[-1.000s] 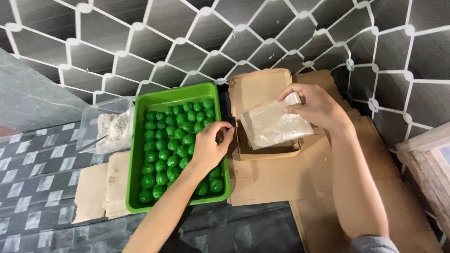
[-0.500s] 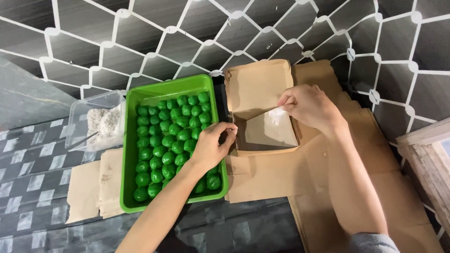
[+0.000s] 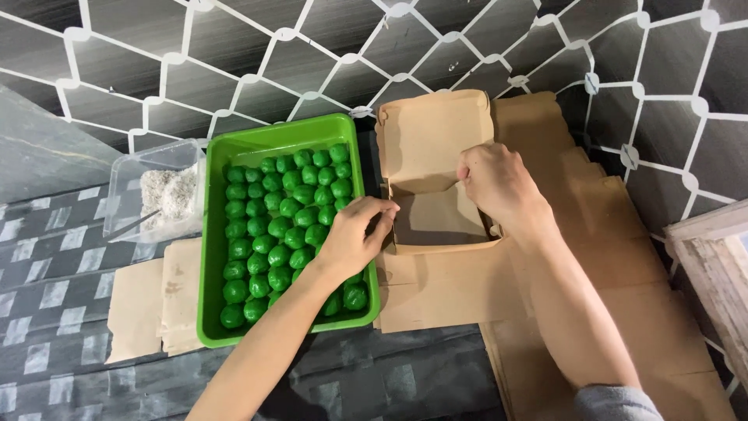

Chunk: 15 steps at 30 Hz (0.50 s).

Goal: Packing green round food items into a cardboard box, sprinkling them with grated coconut using a spoon, and closing the box.

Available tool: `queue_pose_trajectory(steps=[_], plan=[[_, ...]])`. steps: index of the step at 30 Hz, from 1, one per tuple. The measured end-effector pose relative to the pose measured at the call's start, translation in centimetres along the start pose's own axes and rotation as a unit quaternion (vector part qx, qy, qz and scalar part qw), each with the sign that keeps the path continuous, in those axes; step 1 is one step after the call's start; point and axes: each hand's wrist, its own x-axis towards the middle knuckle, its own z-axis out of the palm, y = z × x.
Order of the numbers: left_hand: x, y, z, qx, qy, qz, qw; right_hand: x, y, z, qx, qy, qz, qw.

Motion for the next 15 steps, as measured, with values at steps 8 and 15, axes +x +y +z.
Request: queue_pose_trajectory(steps=[8,15], plan=[[-0.2,-0.2,0.0,0.046,-0.009,0.058,0.997,-0.5,-0.9,-0.5,-0.031,0.003,0.034,0.999],[-0.5,-0.4,0.2,0.073,-0.001,0.072,0.995,-1.8,-0.4,-2.7,-0.074,0.034,-0.048,0.996]])
